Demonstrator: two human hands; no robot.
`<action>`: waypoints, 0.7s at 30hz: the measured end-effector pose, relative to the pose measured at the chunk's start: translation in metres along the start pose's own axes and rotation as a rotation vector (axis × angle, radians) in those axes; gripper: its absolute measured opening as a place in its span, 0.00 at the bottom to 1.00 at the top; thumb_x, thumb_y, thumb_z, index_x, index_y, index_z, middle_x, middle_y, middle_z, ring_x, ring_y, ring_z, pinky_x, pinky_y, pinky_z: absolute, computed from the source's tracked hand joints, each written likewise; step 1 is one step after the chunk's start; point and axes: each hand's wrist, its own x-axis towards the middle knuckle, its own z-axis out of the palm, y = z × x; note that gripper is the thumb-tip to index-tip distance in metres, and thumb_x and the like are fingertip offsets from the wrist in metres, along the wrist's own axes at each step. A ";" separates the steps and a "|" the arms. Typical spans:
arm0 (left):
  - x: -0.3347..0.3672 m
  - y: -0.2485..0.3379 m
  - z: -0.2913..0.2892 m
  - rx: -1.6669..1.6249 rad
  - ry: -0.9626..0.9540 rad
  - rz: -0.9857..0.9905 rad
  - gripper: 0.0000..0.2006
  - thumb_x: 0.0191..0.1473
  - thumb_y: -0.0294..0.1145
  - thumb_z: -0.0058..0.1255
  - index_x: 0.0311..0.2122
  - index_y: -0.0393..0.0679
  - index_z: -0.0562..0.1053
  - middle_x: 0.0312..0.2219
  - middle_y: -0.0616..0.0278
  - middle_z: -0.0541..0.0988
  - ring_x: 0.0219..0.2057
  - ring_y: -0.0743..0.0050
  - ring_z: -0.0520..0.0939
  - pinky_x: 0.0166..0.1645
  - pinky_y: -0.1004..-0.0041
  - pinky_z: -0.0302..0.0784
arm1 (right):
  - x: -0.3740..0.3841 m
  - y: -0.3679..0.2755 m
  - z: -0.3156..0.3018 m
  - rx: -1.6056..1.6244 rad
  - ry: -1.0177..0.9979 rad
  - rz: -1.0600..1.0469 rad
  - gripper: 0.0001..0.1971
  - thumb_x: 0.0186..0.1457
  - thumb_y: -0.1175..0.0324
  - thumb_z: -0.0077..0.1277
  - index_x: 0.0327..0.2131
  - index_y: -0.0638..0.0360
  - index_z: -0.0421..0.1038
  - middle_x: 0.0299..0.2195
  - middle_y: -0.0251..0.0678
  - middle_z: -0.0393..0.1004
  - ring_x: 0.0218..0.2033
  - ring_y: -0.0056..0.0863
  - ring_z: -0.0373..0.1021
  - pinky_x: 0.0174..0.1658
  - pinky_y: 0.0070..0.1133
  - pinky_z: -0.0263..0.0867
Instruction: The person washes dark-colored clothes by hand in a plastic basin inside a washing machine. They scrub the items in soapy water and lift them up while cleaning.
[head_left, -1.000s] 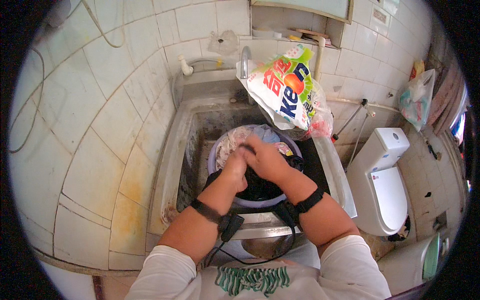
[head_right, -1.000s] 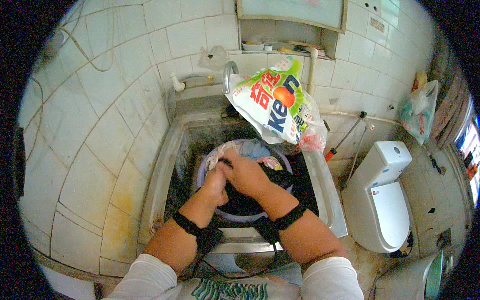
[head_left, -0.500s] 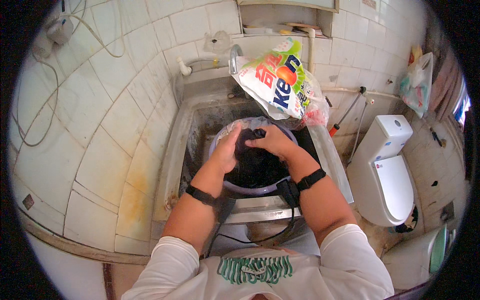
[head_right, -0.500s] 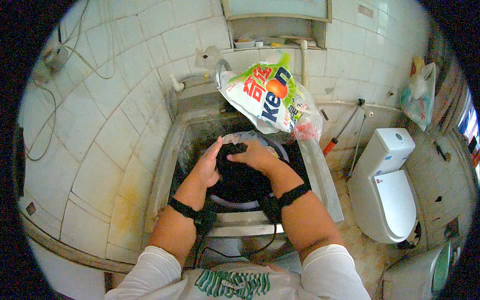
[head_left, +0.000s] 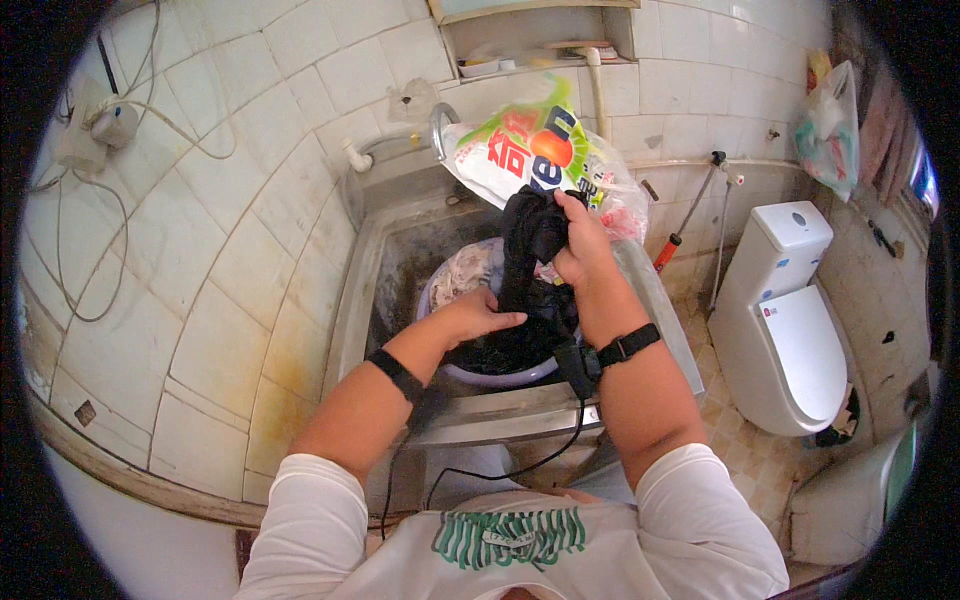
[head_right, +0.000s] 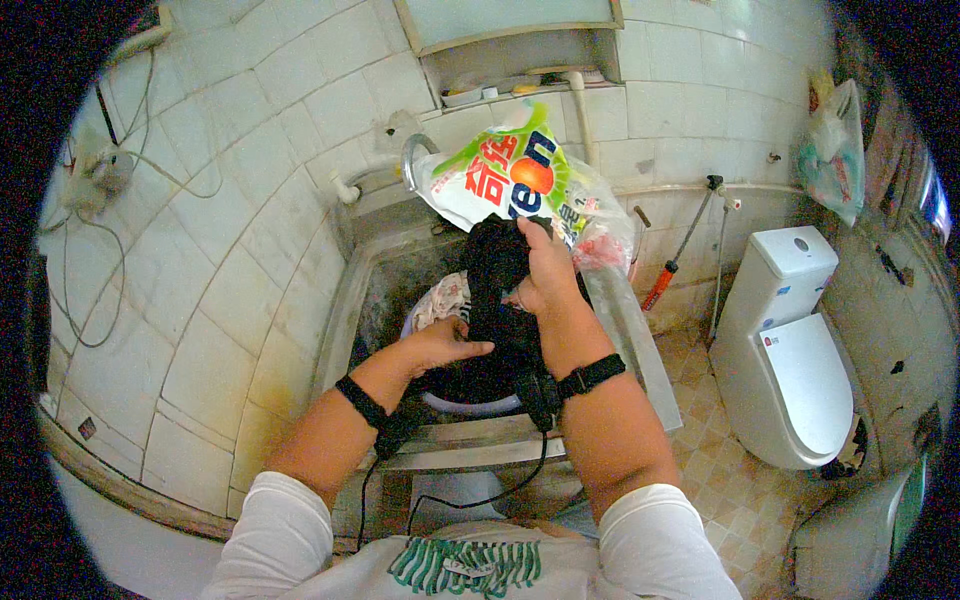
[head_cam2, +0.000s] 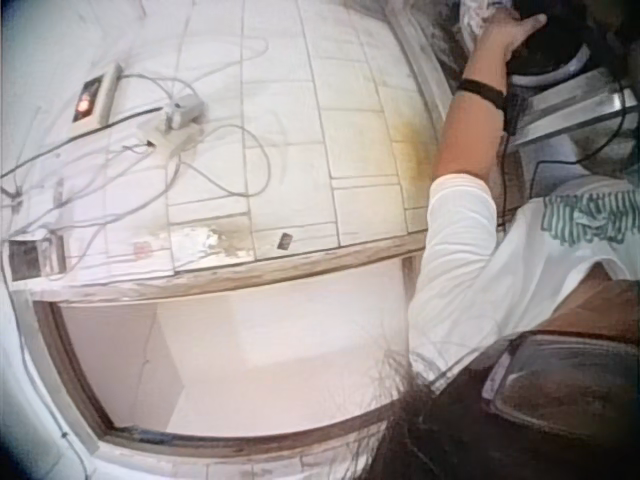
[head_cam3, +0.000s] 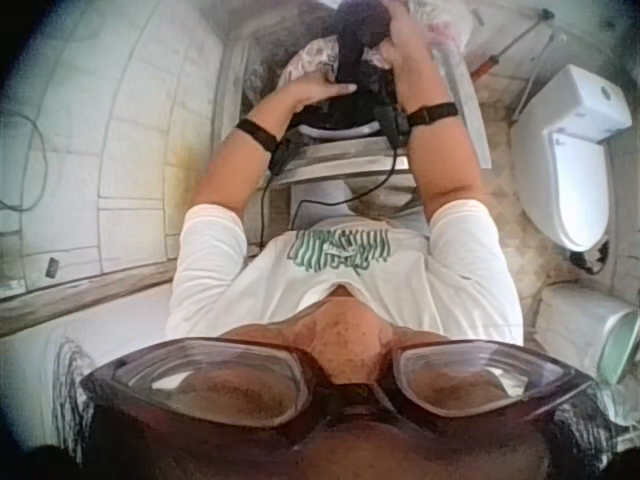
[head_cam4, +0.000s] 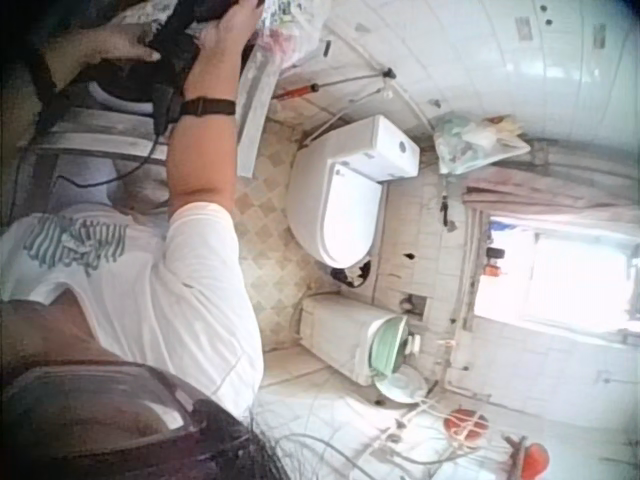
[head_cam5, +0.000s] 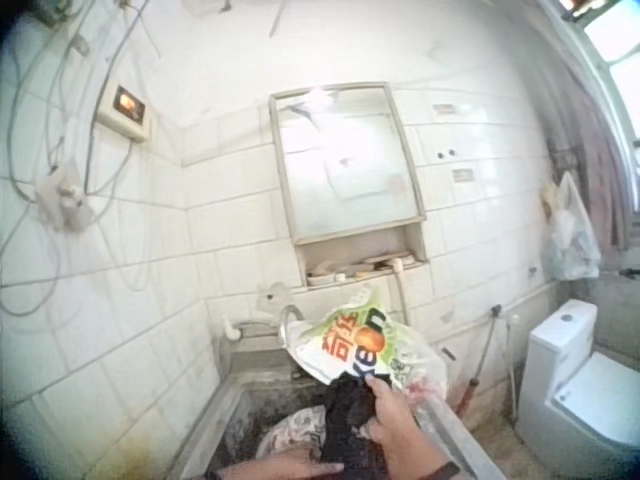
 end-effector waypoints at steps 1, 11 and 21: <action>0.004 0.009 0.008 0.144 0.035 0.010 0.30 0.41 0.51 0.59 0.39 0.33 0.68 0.31 0.53 0.74 0.34 0.64 0.74 0.38 0.70 0.70 | 0.006 -0.004 -0.008 0.061 -0.041 -0.018 0.13 0.50 0.68 0.49 0.40 0.60 0.65 0.35 0.35 0.71 0.34 0.30 0.69 0.34 0.30 0.68; 0.038 -0.030 -0.027 -0.582 0.148 -0.280 0.13 0.54 0.32 0.42 0.44 0.41 0.66 0.27 0.58 0.71 0.26 0.66 0.72 0.27 0.65 0.71 | 0.023 -0.011 -0.023 0.183 -0.020 -0.234 0.11 0.54 0.69 0.44 0.41 0.63 0.66 0.37 0.40 0.73 0.36 0.36 0.71 0.42 0.34 0.69; -0.034 0.017 -0.180 -0.672 0.133 -0.051 0.16 0.43 0.34 0.55 0.38 0.43 0.68 0.34 0.61 0.73 0.35 0.70 0.75 0.38 0.69 0.74 | 0.027 -0.004 -0.029 0.139 -0.008 -0.024 0.11 0.53 0.69 0.46 0.41 0.60 0.65 0.33 0.36 0.72 0.32 0.32 0.70 0.34 0.32 0.69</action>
